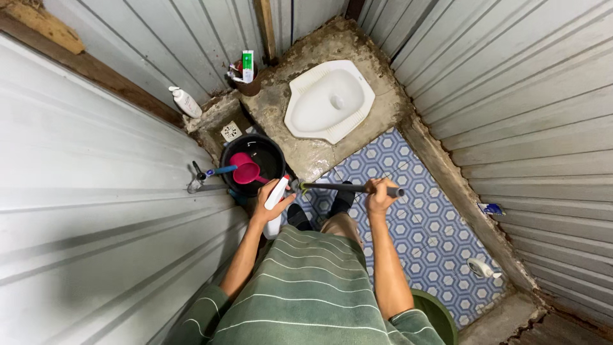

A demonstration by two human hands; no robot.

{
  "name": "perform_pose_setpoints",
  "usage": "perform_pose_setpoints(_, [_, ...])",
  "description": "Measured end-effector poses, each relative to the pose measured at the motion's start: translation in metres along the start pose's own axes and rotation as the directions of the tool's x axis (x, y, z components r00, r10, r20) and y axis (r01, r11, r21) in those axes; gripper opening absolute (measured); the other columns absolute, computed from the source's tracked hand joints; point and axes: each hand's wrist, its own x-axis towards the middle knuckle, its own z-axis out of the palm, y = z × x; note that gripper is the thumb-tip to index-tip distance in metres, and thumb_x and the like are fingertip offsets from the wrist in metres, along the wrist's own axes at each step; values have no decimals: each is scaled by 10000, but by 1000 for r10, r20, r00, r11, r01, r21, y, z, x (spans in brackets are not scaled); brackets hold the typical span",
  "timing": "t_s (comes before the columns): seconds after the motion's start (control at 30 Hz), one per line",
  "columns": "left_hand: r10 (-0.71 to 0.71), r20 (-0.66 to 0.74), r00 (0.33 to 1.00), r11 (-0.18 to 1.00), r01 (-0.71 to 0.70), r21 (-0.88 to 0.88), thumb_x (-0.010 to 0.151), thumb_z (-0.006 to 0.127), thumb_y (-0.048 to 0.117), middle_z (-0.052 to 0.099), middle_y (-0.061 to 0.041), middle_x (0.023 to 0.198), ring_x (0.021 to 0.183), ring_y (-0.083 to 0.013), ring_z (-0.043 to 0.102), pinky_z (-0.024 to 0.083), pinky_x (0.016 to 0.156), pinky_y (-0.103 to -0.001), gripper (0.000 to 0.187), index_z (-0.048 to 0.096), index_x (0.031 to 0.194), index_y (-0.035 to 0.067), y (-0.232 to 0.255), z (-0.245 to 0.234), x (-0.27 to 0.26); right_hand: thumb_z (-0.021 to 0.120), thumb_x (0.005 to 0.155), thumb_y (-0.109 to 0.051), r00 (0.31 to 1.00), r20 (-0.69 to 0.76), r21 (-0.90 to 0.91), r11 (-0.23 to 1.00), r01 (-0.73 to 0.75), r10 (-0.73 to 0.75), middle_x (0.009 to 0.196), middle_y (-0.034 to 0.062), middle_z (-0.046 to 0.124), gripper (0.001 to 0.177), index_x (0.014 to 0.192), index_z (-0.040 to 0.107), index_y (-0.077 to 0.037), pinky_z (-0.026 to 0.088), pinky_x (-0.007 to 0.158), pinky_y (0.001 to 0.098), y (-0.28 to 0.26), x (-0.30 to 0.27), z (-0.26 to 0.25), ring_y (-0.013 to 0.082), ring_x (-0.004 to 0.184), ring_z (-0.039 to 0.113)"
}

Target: The person scrubs a white squat toilet with a long-handled brush while holding a spray bottle. The person repeatedly scrubs the interior and rim of the toilet throughout the clip.

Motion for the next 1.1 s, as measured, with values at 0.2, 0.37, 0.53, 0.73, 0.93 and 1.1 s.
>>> perform_pose_setpoints(0.2, [31,-9,999,1000,-31,0,769,867,173,575,-53,716,594,-142,557,464,575,-302,280,672,929,51,-5,-7,-7,505,918,-13,998,-29,-49,997,63,-64,647,87,476,286,641,431,-14,465,646,356,-38,16,11,167,556,442])
perform_pose_setpoints(0.37, [58,-11,998,998,-58,0,747,860,160,589,-50,745,610,-139,569,471,583,-304,288,667,932,51,-11,-4,-10,497,920,-19,993,104,-148,987,70,-54,576,56,420,329,609,391,-31,365,539,305,-38,16,24,129,511,368])
perform_pose_setpoints(0.53, [67,-1,998,998,-67,-20,750,856,149,580,-42,729,604,-136,569,470,586,-305,273,666,926,59,-15,-1,-8,498,878,7,947,244,-323,904,281,-207,604,56,514,260,622,453,1,483,597,325,-20,7,27,152,541,525])
perform_pose_setpoints(0.73, [60,-32,998,998,-60,-2,740,866,153,565,-40,709,591,-139,552,457,562,-308,274,673,908,53,-9,-6,-6,523,888,-24,953,238,-308,917,255,-185,566,61,464,296,612,429,27,440,571,301,-29,31,30,147,506,442])
perform_pose_setpoints(0.93, [64,-43,997,997,-66,-31,736,871,154,567,-36,720,589,-134,556,455,566,-305,283,666,901,50,1,-7,-8,535,878,-45,933,279,-444,831,335,-228,596,48,500,274,623,470,33,405,575,291,-24,50,19,150,551,510])
perform_pose_setpoints(1.1, [33,-28,999,998,-35,-59,754,865,146,569,-30,716,588,-129,565,455,563,-301,262,677,913,55,5,-9,-3,533,913,-38,967,213,-247,950,190,-138,632,80,504,288,639,479,28,451,637,320,-18,35,17,165,614,525])
